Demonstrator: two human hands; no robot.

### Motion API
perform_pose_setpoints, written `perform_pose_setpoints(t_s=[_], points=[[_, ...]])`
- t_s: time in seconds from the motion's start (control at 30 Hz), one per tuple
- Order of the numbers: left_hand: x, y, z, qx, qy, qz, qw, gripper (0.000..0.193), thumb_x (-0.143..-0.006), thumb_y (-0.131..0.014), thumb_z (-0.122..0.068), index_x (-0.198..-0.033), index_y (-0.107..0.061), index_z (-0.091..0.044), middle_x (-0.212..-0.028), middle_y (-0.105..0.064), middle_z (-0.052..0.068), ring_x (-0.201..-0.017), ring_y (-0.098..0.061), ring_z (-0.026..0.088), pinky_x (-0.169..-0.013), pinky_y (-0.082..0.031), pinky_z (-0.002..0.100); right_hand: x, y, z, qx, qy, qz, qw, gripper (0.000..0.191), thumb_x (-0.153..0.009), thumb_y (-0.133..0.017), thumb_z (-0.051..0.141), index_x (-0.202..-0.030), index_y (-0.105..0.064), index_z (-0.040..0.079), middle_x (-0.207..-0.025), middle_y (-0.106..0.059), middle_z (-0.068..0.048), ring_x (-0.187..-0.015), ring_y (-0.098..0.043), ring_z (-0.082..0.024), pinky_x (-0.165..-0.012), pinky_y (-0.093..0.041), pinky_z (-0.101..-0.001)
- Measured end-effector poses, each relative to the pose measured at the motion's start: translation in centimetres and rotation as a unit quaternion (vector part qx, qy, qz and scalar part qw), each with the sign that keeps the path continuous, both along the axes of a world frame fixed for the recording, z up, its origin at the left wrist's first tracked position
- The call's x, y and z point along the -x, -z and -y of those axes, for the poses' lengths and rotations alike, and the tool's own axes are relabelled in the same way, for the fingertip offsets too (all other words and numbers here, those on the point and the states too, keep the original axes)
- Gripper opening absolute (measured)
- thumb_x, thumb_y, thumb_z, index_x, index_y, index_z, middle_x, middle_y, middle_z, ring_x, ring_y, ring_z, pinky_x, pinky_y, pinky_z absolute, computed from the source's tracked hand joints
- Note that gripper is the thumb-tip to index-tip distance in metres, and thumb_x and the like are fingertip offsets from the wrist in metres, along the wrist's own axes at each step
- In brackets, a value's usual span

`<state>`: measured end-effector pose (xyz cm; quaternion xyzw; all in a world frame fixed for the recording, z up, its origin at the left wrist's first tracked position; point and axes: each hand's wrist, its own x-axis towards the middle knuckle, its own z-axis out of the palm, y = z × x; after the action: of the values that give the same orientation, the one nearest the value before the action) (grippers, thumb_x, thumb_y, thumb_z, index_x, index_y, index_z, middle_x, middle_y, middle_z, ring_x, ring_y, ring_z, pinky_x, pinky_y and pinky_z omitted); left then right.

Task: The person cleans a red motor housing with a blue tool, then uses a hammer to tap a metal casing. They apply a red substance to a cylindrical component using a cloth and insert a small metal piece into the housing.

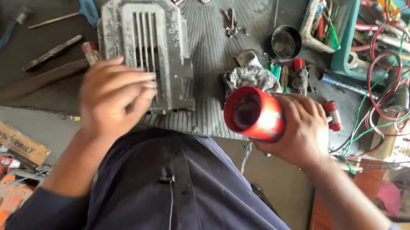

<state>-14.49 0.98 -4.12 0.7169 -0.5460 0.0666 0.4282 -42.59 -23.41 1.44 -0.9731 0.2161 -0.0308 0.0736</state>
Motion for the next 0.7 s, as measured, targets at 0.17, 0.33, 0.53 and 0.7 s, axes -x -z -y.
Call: perform_pose_setpoints(t_s=[0.17, 0.33, 0.53, 0.7], points=[[0.9, 2.1, -1.9, 0.075, -0.071, -0.277, 0.955, 0.049, -0.11, -0.063, -0.009, -0.151, -0.037, -0.001, -0.136, -0.065, 0.014, -0.128, -0.063, 0.023, -0.122, -0.043, 0.037, 1.7, 2.0, -1.8, -0.024, 0.021, 0.25, 0.968, 0.077, -0.075, -0.094, 0.041, -0.133, -0.058, 0.004, -0.137, -0.066, -0.01, -0.133, -0.059, -0.03, -0.118, -0.046, -0.0427], [-0.5, 5.1, -2.6, 0.034, -0.025, -0.328, 0.944, 0.059, -0.115, -0.063, -0.012, -0.161, -0.029, 0.003, -0.164, -0.04, 0.021, -0.149, -0.043, 0.024, -0.13, -0.036, 0.037, 0.3, 8.6, -2.7, -0.391, 0.084, 0.312, 0.862, 0.068, -0.077, -0.087, 0.047, -0.127, -0.066, 0.006, -0.127, -0.074, -0.008, -0.125, -0.066, -0.028, -0.117, -0.039, -0.0425], [-1.7, 6.5, -2.0, -0.021, -0.019, -0.425, 0.905, 0.081, -0.106, -0.068, -0.022, -0.166, -0.019, 0.004, -0.167, -0.038, 0.019, -0.153, -0.042, 0.025, -0.129, -0.033, 0.038, -1.5, 12.9, -3.3, -0.267, -0.024, 0.247, 0.931, 0.073, -0.073, -0.093, 0.037, -0.134, -0.065, 0.008, -0.143, -0.063, -0.01, -0.147, -0.054, -0.03, -0.134, -0.028, -0.0485], [-1.8, 6.5, -2.0, -0.064, -0.029, -0.44, 0.895, 0.083, -0.105, -0.07, -0.023, -0.166, -0.023, 0.006, -0.164, -0.044, 0.019, -0.15, -0.044, 0.023, -0.129, -0.033, 0.036, -3.0, 13.1, -2.1, -0.45, -0.081, 0.282, 0.843, 0.092, -0.069, -0.093, 0.041, -0.143, -0.051, 0.008, -0.153, -0.046, -0.016, -0.147, -0.044, -0.033, -0.124, -0.035, -0.05]])
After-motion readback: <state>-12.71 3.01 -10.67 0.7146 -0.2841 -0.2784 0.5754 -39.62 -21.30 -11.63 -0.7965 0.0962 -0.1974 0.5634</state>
